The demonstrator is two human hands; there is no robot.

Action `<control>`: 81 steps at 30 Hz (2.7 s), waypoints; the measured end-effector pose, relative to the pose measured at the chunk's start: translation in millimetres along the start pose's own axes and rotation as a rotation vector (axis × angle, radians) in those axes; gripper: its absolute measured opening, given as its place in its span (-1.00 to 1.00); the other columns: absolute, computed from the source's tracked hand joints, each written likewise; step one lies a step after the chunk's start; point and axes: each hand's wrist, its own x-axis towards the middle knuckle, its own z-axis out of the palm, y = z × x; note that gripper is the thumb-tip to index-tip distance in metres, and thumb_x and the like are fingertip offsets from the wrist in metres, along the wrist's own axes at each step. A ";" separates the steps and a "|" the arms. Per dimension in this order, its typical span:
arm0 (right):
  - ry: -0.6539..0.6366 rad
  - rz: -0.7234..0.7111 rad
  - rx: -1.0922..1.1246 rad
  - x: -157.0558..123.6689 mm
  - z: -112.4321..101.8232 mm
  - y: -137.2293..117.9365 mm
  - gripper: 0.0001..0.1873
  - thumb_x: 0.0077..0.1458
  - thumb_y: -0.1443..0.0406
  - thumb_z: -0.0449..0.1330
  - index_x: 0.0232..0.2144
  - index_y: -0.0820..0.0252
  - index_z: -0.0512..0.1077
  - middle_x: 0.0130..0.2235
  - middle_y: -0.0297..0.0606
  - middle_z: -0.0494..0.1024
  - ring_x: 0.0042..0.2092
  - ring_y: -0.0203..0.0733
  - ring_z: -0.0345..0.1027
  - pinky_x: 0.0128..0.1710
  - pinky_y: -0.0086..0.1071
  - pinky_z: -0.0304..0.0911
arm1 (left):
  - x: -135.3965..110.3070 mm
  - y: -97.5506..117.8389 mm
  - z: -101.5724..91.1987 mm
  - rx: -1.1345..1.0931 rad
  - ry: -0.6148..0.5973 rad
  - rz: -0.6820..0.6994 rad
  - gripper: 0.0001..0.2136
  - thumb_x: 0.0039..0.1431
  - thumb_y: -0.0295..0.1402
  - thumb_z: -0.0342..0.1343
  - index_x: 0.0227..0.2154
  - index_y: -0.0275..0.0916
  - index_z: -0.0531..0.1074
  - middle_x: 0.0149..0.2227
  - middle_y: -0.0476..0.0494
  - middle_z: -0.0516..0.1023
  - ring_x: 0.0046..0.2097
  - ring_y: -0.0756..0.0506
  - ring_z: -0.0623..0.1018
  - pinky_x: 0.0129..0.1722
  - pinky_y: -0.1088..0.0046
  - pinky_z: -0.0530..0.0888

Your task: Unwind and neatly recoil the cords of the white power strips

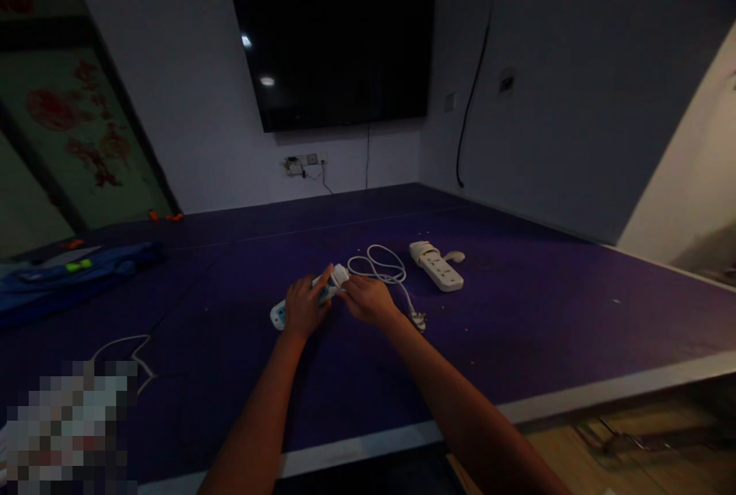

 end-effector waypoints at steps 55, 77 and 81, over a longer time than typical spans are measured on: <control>0.330 0.232 0.237 2.2 9.8 9.8 -0.75 0.21 0.24 -0.03 -0.25 0.15 0.44 -0.26 -0.20 0.54 -0.25 -0.18 0.41 -0.31 -0.42 0.20 | 3.8 -10.8 -6.1 -0.135 -0.066 -0.189 -0.35 0.13 0.01 -0.04 0.23 -0.15 0.03 -0.19 -0.22 0.53 -0.16 -0.16 0.50 -0.18 0.36 0.36; 0.336 0.728 1.079 12.3 28.9 41.5 -0.61 -0.34 0.03 0.31 -0.58 0.24 0.45 -0.58 -0.34 0.48 -0.56 -0.31 0.28 -0.54 -0.46 0.13 | 0.0 23.3 -11.4 -0.208 -0.130 0.130 -0.20 -0.06 0.15 0.04 0.18 -0.26 0.15 -0.11 -0.32 0.48 -0.09 -0.22 0.45 -0.05 0.22 0.32; 0.327 0.756 1.161 11.6 29.3 41.5 -0.64 -0.37 0.07 0.33 -0.59 0.25 0.44 -0.59 -0.35 0.47 -0.57 -0.33 0.27 -0.53 -0.46 0.12 | 0.2 21.6 -10.8 -0.257 -0.093 0.137 -0.20 -0.09 0.15 0.07 0.16 -0.25 0.19 -0.10 -0.33 0.49 -0.07 -0.23 0.46 -0.03 0.19 0.32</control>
